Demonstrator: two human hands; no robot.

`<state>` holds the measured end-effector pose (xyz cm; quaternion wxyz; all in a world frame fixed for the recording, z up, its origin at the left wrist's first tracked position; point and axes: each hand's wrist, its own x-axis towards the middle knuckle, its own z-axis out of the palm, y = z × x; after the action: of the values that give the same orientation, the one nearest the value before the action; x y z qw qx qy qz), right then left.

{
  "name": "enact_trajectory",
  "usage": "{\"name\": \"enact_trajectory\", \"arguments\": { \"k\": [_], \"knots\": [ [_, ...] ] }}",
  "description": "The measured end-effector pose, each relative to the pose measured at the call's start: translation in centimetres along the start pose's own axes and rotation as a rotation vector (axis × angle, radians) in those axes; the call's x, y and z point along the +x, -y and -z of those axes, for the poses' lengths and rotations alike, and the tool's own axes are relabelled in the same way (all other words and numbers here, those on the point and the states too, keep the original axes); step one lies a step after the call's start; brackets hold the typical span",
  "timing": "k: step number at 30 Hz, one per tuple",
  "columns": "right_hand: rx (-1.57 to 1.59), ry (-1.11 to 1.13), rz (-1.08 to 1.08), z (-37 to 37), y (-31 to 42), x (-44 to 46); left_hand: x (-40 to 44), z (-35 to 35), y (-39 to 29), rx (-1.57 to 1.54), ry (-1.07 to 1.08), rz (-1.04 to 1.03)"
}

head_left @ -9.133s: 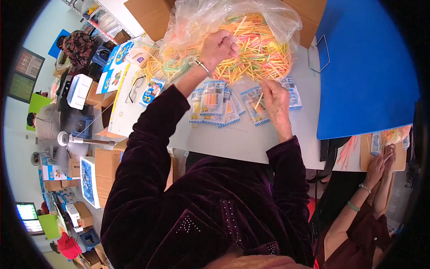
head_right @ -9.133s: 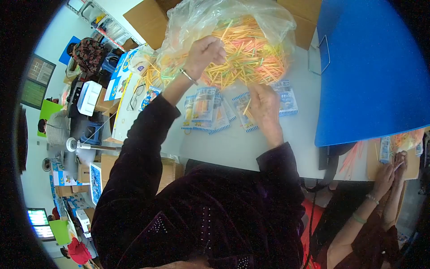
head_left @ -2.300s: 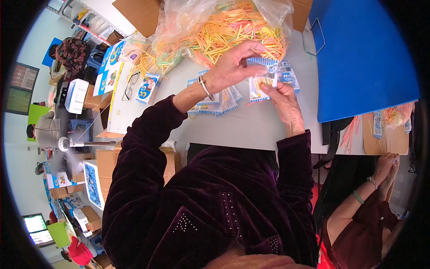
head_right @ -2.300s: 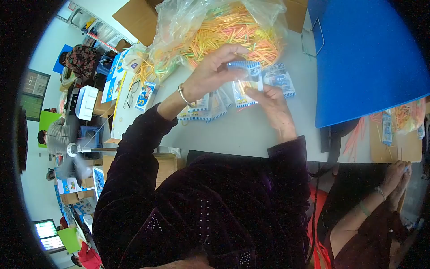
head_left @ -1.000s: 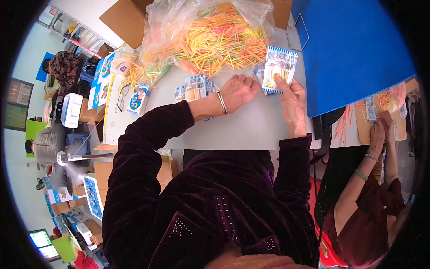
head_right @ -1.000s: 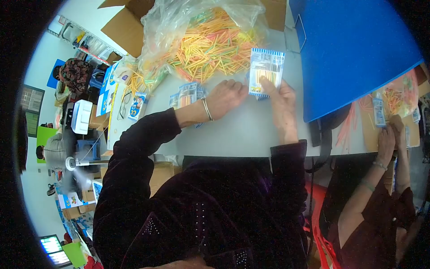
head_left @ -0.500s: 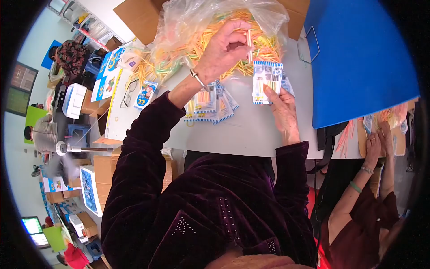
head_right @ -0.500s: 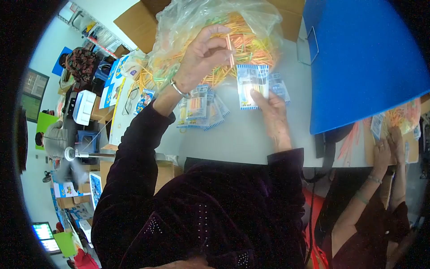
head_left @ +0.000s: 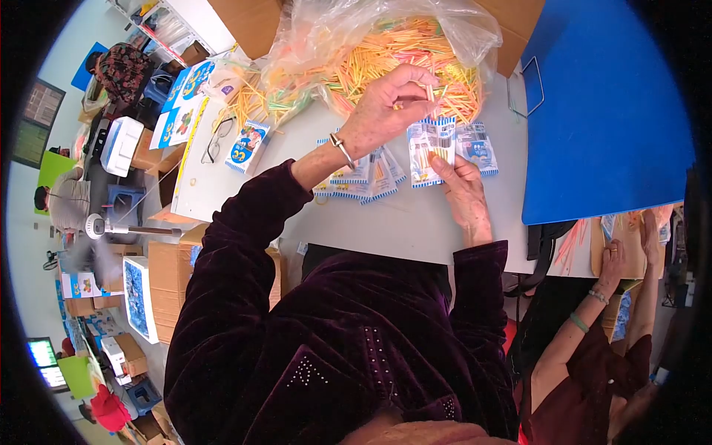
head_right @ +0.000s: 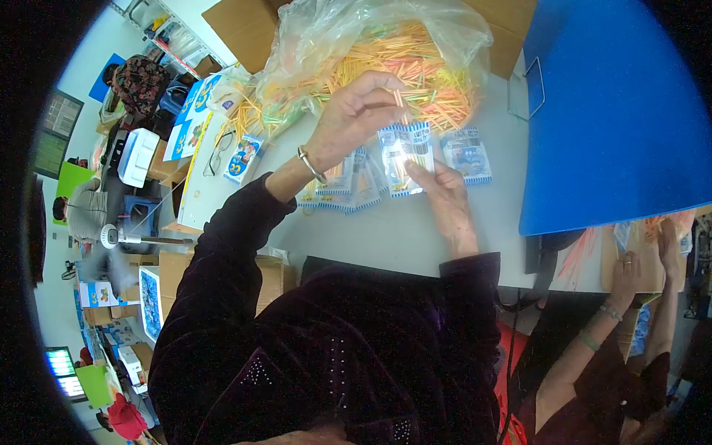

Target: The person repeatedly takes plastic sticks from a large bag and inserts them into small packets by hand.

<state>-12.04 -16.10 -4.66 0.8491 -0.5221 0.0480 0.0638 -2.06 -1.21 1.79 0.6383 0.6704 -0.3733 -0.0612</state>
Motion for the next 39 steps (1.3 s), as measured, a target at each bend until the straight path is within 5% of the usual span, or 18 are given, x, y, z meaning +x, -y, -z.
{"name": "enact_trajectory", "arguments": {
  "k": [9,11,18,21,24,26,32,39],
  "knots": [
    [0.003,0.034,-0.004,0.6,-0.7,0.2,-0.6,0.7,-0.3,0.224,0.046,0.001],
    [-0.025,0.023,-0.011,0.6,-0.3,0.1,-0.6,0.9,-0.5,-0.046,0.002,0.156],
    [0.033,0.048,-0.008,0.1,-0.2,0.0,-1.3,0.0,0.4,-0.036,-0.029,0.145],
    [-0.010,0.045,-0.004,0.6,-0.7,0.1,-1.5,-0.2,0.7,0.167,0.082,0.193],
    [-0.044,0.046,-0.021,0.6,-0.7,0.1,-1.7,0.0,1.5,0.264,0.167,0.005],
    [-0.031,0.047,-0.088,0.1,-0.6,-0.1,-2.5,-0.5,1.4,0.608,0.129,-0.134],
    [-0.172,0.076,-0.037,0.4,-0.7,-0.1,-2.7,0.0,0.7,0.319,0.155,0.053],
    [-0.152,0.042,-0.169,-0.7,0.4,-0.6,-3.1,0.3,2.3,0.176,0.169,-0.079]
  ]
}}
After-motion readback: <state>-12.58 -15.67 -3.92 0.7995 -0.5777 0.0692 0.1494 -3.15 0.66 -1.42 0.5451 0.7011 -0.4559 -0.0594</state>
